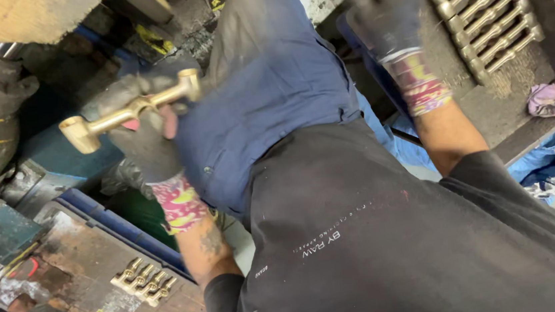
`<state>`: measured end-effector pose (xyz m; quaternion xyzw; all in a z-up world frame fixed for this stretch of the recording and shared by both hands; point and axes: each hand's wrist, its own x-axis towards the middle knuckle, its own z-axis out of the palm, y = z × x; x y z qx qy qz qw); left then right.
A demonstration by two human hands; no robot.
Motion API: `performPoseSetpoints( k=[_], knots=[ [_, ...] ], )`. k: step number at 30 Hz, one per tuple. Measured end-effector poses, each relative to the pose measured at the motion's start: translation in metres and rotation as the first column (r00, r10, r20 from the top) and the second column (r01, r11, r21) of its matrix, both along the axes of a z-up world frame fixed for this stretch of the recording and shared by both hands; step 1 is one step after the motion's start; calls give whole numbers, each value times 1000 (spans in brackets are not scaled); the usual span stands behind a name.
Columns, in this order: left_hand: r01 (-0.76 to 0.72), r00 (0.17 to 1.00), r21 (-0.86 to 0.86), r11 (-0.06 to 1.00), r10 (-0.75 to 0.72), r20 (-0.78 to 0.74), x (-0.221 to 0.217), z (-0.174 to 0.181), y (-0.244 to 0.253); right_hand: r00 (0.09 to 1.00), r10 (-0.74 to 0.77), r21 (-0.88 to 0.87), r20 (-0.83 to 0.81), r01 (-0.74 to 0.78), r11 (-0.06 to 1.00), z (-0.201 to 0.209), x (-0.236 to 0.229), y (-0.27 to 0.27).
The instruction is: The person sits on the floor and repeatedly rubs a small brass-colored metal part against a grinding wheel to polish its surface. They rotate the part to treat different sides and occasionally place it on a nearby tray.
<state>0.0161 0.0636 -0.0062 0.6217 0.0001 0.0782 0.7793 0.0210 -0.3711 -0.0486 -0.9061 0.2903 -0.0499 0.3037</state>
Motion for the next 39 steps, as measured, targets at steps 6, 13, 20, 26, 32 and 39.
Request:
performPoseSetpoints(
  k=[6,13,20,26,32,39],
  knots=[
    [-135,947,-105,985,98,-305,34,-95,57,964,263,-212,34,-250,945,-61,-26,-94],
    [-222,947,-115,968,186,-262,35,-134,61,921,-66,795,383,-292,532,-45,-19,-78],
    [-173,962,-88,981,149,-228,38,-137,46,935,-21,896,354,-345,-279,-82,67,55],
    [-217,912,-122,968,157,-379,49,-131,47,139,961,-47,240,-987,155,-106,128,155],
    [-392,911,765,512,96,402,43,-98,42,519,841,588,156,-733,343,-141,137,209],
    [-303,952,612,730,200,233,50,-65,32,192,912,-10,363,-978,210,-147,137,191]
  ],
)
